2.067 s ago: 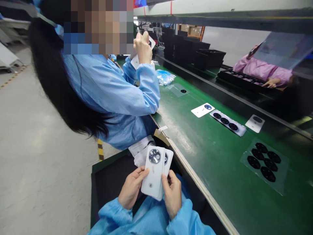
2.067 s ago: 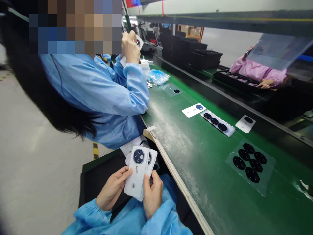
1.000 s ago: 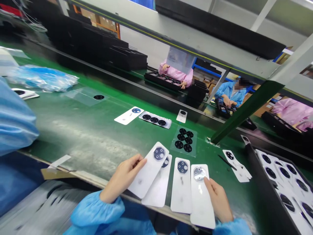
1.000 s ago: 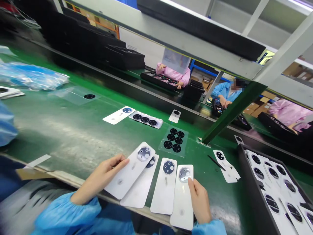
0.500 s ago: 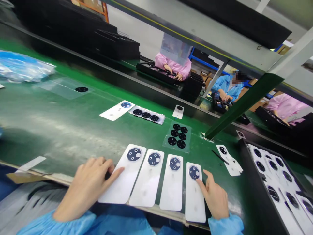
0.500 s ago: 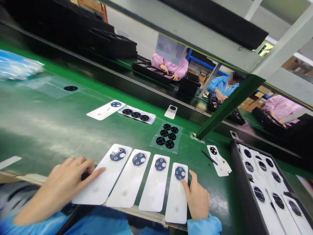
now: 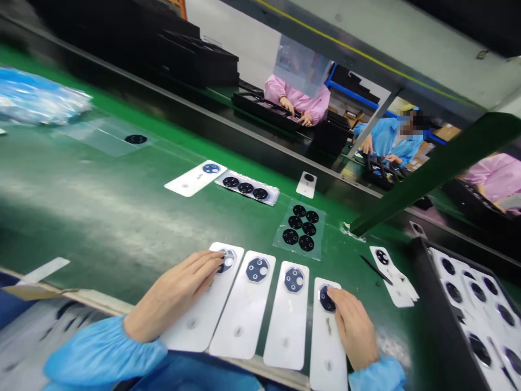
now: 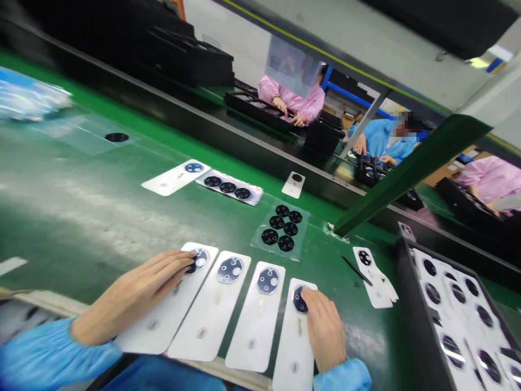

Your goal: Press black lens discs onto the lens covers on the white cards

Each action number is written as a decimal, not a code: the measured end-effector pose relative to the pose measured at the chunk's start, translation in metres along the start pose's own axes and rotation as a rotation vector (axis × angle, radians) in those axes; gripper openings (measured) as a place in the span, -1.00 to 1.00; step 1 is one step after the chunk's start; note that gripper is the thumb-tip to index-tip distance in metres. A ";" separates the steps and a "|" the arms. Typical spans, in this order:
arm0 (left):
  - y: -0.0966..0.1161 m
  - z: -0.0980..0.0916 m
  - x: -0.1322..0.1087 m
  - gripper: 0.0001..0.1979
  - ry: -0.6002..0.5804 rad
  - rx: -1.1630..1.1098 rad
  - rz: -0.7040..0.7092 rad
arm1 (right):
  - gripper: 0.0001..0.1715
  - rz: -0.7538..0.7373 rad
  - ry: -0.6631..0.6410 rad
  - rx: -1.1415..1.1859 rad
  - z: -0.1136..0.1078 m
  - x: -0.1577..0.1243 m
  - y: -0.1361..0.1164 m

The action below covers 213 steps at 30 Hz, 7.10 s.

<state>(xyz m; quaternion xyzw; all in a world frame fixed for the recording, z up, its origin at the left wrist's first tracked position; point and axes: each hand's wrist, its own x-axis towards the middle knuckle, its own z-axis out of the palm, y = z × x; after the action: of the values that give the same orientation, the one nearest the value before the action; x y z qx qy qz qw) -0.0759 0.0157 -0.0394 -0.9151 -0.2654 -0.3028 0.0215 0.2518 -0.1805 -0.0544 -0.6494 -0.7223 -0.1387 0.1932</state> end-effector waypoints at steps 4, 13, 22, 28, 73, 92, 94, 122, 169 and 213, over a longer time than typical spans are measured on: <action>0.001 0.000 -0.001 -0.77 -0.039 -0.008 0.006 | -0.54 -0.048 -0.071 -0.203 0.009 -0.020 0.015; 0.004 -0.007 0.005 -0.79 -0.124 0.014 -0.008 | -0.56 -0.127 -0.157 -0.283 0.025 -0.031 0.038; -0.002 -0.005 0.006 -0.76 -0.141 -0.003 -0.006 | -0.69 0.111 -0.097 0.087 -0.020 0.031 -0.027; -0.004 -0.003 0.006 -0.74 -0.118 0.010 0.011 | -0.69 0.142 -0.098 0.285 0.003 0.069 -0.057; 0.049 0.030 0.030 -0.70 -0.177 -0.003 0.109 | -0.61 0.045 -0.007 0.017 0.029 0.069 -0.062; -0.023 0.001 -0.028 -0.34 -0.194 0.066 0.106 | -0.53 0.922 0.017 0.178 -0.052 0.027 0.120; -0.026 0.003 -0.026 -0.37 -0.166 0.043 0.090 | -0.55 0.928 0.017 0.179 -0.052 0.022 0.124; 0.184 -0.003 0.068 -0.71 -0.715 -1.351 -0.424 | -0.79 0.254 0.395 0.836 -0.046 -0.003 -0.067; 0.186 0.062 0.071 -0.61 -0.166 -0.109 0.339 | -0.79 0.359 -0.102 0.475 -0.027 0.026 0.011; 0.187 0.066 0.067 -0.61 -0.148 -0.111 0.351 | -0.73 0.221 -0.074 0.229 -0.023 0.031 0.002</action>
<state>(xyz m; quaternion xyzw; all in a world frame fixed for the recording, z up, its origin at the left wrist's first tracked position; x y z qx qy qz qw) 0.0981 -0.0999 -0.0326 -0.9669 -0.0855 -0.2405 0.0041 0.2536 -0.1630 -0.0195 -0.7035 -0.6640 -0.0094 0.2531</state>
